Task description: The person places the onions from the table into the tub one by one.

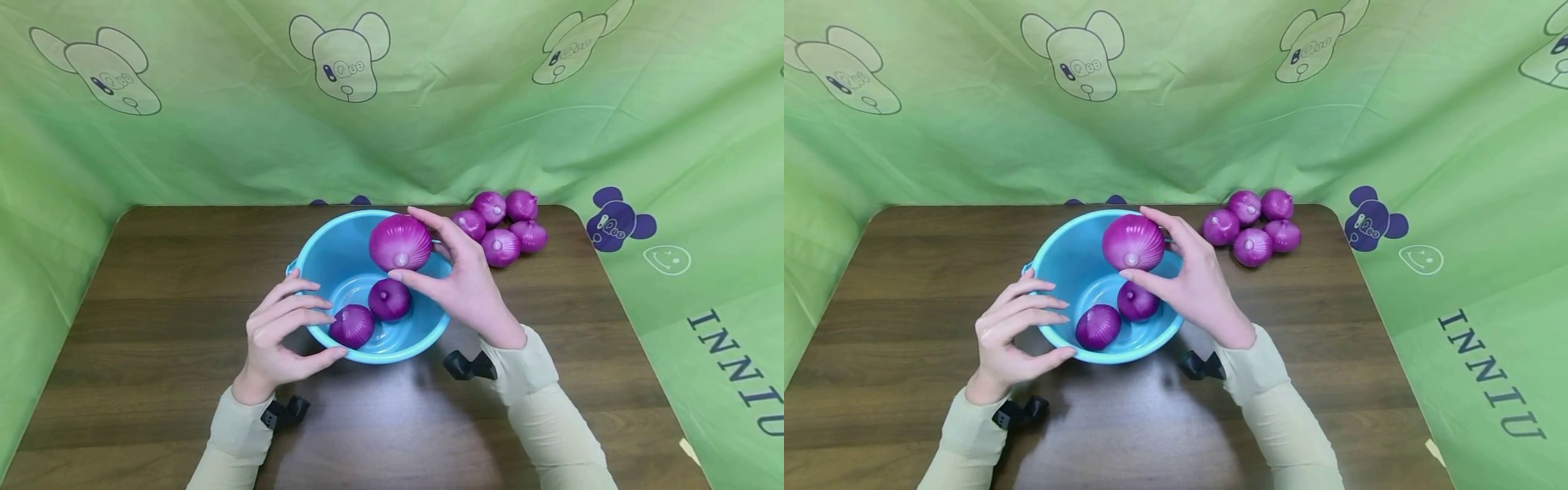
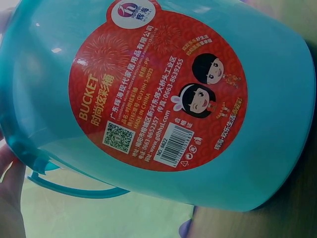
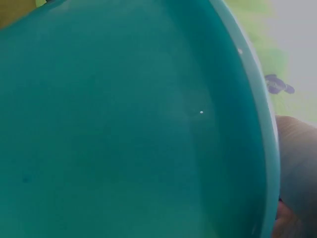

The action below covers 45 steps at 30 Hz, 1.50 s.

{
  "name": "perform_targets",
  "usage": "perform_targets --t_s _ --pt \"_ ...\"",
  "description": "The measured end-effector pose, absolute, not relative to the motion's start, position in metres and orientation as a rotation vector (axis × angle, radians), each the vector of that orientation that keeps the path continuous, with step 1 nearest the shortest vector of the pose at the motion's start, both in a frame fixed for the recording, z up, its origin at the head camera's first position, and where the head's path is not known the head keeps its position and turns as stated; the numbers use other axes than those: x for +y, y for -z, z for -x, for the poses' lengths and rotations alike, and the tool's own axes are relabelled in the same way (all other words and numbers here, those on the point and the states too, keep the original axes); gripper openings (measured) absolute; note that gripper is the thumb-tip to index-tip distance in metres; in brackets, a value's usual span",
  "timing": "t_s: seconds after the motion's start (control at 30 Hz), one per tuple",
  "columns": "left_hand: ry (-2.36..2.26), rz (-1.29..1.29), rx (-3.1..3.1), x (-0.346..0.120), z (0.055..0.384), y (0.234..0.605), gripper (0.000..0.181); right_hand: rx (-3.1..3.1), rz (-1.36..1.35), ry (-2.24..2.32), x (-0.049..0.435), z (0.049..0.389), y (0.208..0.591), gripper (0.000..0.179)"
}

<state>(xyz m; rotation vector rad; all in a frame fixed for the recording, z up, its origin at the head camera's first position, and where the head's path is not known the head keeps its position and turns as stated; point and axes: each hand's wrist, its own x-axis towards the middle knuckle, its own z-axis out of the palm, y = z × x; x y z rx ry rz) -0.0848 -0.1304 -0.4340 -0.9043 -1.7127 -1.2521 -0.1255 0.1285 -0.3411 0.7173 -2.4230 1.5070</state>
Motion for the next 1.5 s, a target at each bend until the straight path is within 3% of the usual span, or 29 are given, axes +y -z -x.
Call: perform_targets --t_s 0.23,0.6,1.07,1.5 --pt "1.254 0.902 -1.719 -0.130 0.084 0.433 0.044 -2.406 -0.752 -1.528 0.129 0.131 0.348 0.082" --pt "1.259 0.889 -1.738 -0.131 0.083 0.432 0.045 -2.397 -0.801 -1.571 0.114 0.119 0.319 0.074" --pt "1.253 0.898 -1.706 -0.128 0.085 0.428 0.041 -2.340 -0.771 -1.671 0.125 0.120 0.319 0.067" --pt "1.254 0.892 -1.713 -0.127 0.084 0.428 0.041 -2.295 -0.676 -1.724 0.155 0.136 0.348 0.057"
